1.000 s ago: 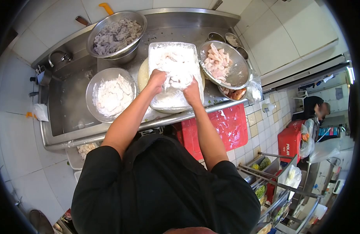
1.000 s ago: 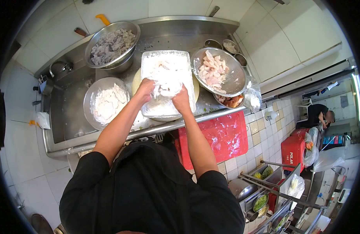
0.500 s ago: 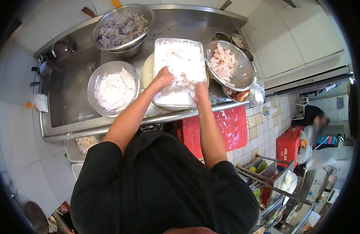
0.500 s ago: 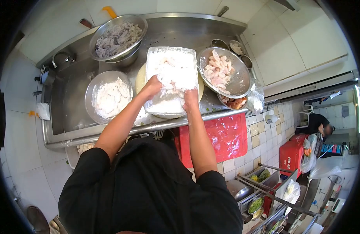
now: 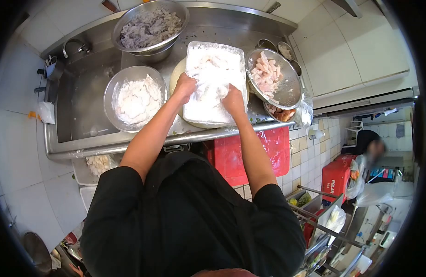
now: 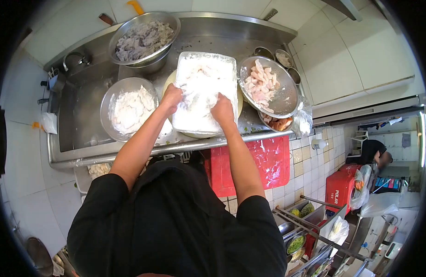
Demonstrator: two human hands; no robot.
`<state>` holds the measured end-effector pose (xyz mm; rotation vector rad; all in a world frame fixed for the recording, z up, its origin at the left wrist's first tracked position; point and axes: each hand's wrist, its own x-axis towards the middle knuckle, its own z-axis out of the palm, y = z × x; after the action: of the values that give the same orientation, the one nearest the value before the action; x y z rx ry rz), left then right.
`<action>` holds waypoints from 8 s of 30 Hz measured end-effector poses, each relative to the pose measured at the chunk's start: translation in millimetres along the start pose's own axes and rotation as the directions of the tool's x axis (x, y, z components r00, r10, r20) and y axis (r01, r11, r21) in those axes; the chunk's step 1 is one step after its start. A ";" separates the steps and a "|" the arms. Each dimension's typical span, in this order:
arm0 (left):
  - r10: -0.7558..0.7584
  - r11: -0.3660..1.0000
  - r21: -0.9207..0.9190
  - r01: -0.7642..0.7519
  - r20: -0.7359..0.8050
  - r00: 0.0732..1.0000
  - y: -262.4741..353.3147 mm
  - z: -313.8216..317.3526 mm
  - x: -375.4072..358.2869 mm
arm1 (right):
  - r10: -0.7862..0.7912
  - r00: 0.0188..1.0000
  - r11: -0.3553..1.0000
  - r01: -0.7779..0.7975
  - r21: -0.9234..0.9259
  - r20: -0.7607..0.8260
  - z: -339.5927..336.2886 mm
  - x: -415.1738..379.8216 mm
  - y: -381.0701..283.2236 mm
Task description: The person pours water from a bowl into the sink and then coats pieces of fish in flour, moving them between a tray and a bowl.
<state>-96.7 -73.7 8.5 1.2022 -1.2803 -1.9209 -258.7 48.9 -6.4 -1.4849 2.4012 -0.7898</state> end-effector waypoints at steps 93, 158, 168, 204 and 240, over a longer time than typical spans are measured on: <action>-0.024 0.998 -0.041 0.043 0.384 0.923 17.9 53.9 52.0 | 0.229 0.960 0.641 -0.271 0.718 0.159 -16.1 74.5 -5.9; 0.132 0.949 0.267 -0.168 0.148 0.980 43.6 15.2 129.9 | 0.176 0.961 0.894 -0.066 0.444 -0.212 -64.5 110.3 -21.3; 0.089 -0.014 0.923 -0.384 0.384 0.919 39.0 29.3 87.1 | -0.009 0.998 0.996 0.014 -0.092 0.059 9.1 106.8 11.3; 0.284 0.399 0.869 -0.293 0.187 0.941 90.7 20.2 96.8 | 0.321 0.913 0.825 -0.400 0.399 0.252 -25.7 132.2 3.9; 0.086 0.995 -0.022 -0.094 -0.248 0.965 2.9 -184.6 -20.0 | -0.267 0.964 0.927 0.251 -0.281 -0.020 25.0 173.9 41.2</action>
<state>75.9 -139.7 -9.6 1.2970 -1.1459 -1.6622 -360.9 -97.5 -32.3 -1.9439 2.4700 -0.5686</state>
